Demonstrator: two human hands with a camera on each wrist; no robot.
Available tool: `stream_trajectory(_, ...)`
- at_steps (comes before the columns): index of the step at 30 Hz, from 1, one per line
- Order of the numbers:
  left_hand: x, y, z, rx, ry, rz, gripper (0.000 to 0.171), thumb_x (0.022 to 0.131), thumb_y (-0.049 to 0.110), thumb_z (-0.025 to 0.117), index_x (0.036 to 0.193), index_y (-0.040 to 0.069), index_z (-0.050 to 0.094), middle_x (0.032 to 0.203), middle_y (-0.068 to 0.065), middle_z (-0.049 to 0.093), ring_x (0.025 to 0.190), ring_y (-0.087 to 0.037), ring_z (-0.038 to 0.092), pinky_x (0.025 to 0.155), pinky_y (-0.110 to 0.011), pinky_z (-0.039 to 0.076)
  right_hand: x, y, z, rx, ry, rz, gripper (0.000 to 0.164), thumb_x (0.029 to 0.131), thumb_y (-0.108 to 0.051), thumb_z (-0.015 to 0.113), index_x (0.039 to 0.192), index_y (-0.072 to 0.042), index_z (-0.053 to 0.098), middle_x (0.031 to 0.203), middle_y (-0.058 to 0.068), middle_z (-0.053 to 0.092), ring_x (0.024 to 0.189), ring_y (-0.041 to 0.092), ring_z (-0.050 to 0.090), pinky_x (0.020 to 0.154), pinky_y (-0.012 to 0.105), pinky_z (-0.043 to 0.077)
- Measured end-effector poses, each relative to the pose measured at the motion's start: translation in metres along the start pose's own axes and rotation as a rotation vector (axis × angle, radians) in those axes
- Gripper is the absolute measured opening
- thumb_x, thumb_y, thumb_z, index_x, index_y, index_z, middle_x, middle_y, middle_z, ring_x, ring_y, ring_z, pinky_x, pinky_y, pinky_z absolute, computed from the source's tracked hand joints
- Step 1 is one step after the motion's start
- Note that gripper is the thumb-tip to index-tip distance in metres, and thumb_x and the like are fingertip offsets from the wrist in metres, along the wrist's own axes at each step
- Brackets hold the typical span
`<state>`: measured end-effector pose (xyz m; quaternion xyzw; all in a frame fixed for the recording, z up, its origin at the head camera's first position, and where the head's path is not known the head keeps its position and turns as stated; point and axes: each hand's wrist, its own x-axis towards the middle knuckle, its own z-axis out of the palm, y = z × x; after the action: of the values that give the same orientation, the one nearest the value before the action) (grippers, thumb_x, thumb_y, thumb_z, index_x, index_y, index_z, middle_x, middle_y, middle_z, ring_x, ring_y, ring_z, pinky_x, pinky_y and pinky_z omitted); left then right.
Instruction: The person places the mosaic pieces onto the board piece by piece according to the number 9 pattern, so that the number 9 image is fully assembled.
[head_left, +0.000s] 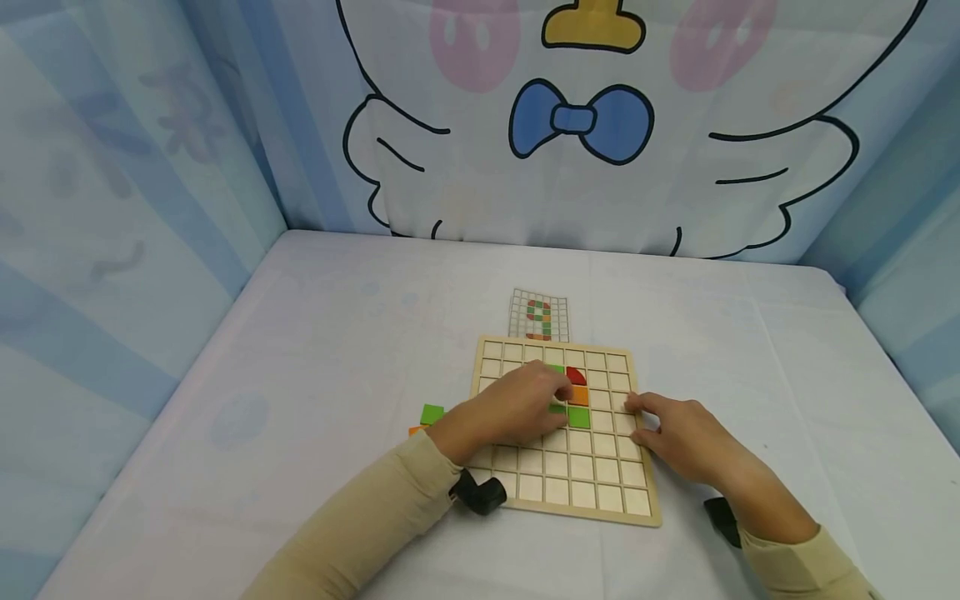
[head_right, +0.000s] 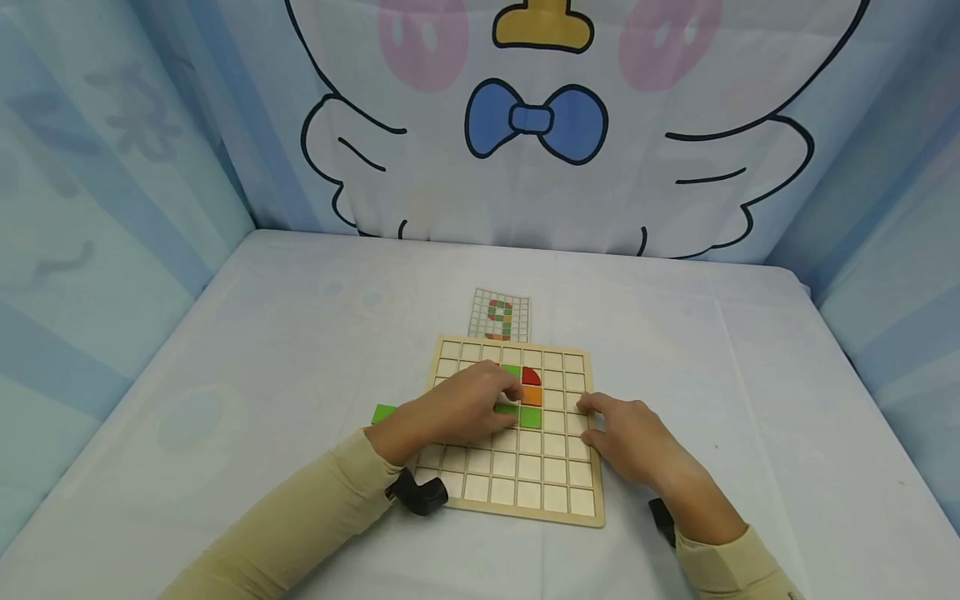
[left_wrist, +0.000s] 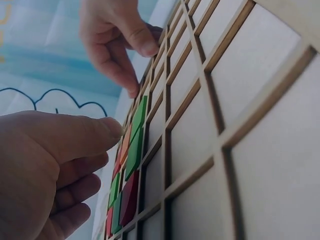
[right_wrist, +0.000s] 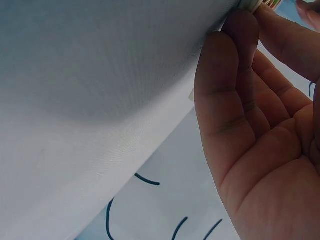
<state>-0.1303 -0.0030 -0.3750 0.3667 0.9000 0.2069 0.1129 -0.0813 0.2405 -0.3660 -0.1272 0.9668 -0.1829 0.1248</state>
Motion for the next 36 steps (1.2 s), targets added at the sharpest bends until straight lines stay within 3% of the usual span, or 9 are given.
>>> stream_trajectory(7,-0.010,-0.009,-0.011,-0.015,0.033,-0.010,0.024,0.094,0.022,0.072,0.115,0.010,0.070,0.112,0.001,0.068,0.113,-0.016,0.056,0.090,-0.024,0.046,0.000,0.000,-0.001,0.008,-0.002,-0.001,0.041,0.091,-0.015,0.071,0.129,-0.001,0.062,0.127,0.022,0.064,0.093,0.027,0.062,0.078,0.047,0.048)
stream_trajectory(13,-0.021,-0.019,-0.020,-0.075,0.054,-0.093,0.027,0.093,0.023,0.073,0.115,0.008,0.070,0.112,-0.001,0.067,0.114,-0.019,0.055,0.093,-0.029,0.047,0.000,0.000,-0.001,0.008,-0.007,-0.002,0.042,0.092,-0.015,0.071,0.130,-0.001,0.061,0.126,0.023,0.064,0.091,0.026,0.060,0.077,0.046,0.047)
stream_trajectory(28,-0.040,-0.040,-0.033,-0.088,0.094,-0.152,0.030,0.091,0.019,0.076,0.116,0.005,0.069,0.112,-0.004,0.067,0.112,-0.022,0.056,0.096,-0.035,0.047,0.000,0.001,-0.001,0.018,-0.008,0.004,0.041,0.092,-0.015,0.071,0.130,-0.002,0.062,0.131,0.023,0.061,0.098,0.029,0.062,0.080,0.048,0.047)
stream_trajectory(36,-0.050,-0.051,-0.037,-0.093,0.098,-0.251,0.031,0.090,0.020,0.076,0.117,0.005,0.070,0.114,-0.004,0.068,0.113,-0.022,0.055,0.098,-0.036,0.046,0.000,0.001,-0.001,0.017,-0.002,-0.005,0.042,0.091,-0.014,0.072,0.130,-0.002,0.062,0.133,0.022,0.060,0.102,0.032,0.062,0.081,0.048,0.047)
